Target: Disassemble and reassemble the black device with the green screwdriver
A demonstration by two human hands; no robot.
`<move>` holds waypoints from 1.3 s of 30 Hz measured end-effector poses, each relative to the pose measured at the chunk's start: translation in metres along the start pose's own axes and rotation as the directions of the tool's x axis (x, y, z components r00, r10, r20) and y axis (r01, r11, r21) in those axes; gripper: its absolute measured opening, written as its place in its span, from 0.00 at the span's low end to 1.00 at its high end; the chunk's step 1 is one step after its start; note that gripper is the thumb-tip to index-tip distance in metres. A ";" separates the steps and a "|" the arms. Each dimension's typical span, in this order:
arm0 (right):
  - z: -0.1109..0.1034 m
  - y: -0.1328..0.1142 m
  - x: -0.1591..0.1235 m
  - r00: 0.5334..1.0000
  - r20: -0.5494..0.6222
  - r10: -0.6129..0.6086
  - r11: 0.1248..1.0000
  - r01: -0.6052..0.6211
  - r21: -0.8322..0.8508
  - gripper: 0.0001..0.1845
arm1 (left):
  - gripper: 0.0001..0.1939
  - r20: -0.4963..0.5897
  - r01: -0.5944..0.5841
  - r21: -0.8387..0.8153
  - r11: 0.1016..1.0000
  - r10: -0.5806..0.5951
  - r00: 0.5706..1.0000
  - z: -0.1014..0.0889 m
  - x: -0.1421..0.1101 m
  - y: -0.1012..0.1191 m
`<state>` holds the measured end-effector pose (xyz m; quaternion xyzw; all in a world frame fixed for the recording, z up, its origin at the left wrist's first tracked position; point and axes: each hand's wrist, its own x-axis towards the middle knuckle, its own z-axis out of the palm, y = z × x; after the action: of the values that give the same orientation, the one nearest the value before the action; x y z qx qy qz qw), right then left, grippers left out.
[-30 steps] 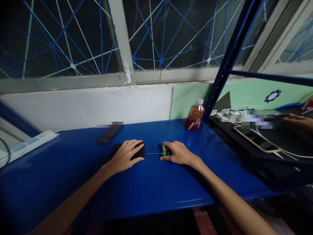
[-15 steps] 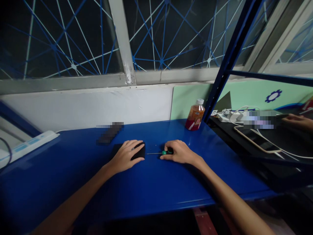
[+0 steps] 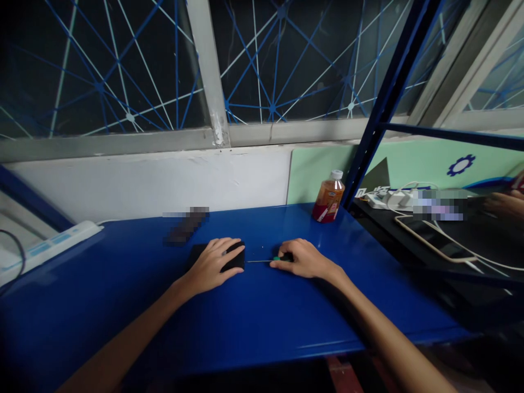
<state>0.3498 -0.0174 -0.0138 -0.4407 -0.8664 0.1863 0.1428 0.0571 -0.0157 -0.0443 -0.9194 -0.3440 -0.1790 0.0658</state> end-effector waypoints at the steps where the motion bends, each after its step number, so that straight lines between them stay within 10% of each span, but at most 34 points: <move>1: 0.001 0.001 0.000 1.000 0.002 0.000 1.000 0.000 0.000 0.22 | 0.24 0.000 -0.001 0.003 1.000 0.001 1.000 0.000 0.000 0.000; 39: 0.000 -0.002 0.001 0.997 -0.062 0.038 0.999 -0.038 0.006 0.18 | 0.16 -0.081 -0.051 -0.145 0.988 0.040 0.996 -0.010 0.006 0.016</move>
<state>0.3479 -0.0179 -0.0123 -0.4624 -0.8526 0.1772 0.1670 0.0691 -0.0268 -0.0325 -0.9217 -0.3061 -0.2379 0.0154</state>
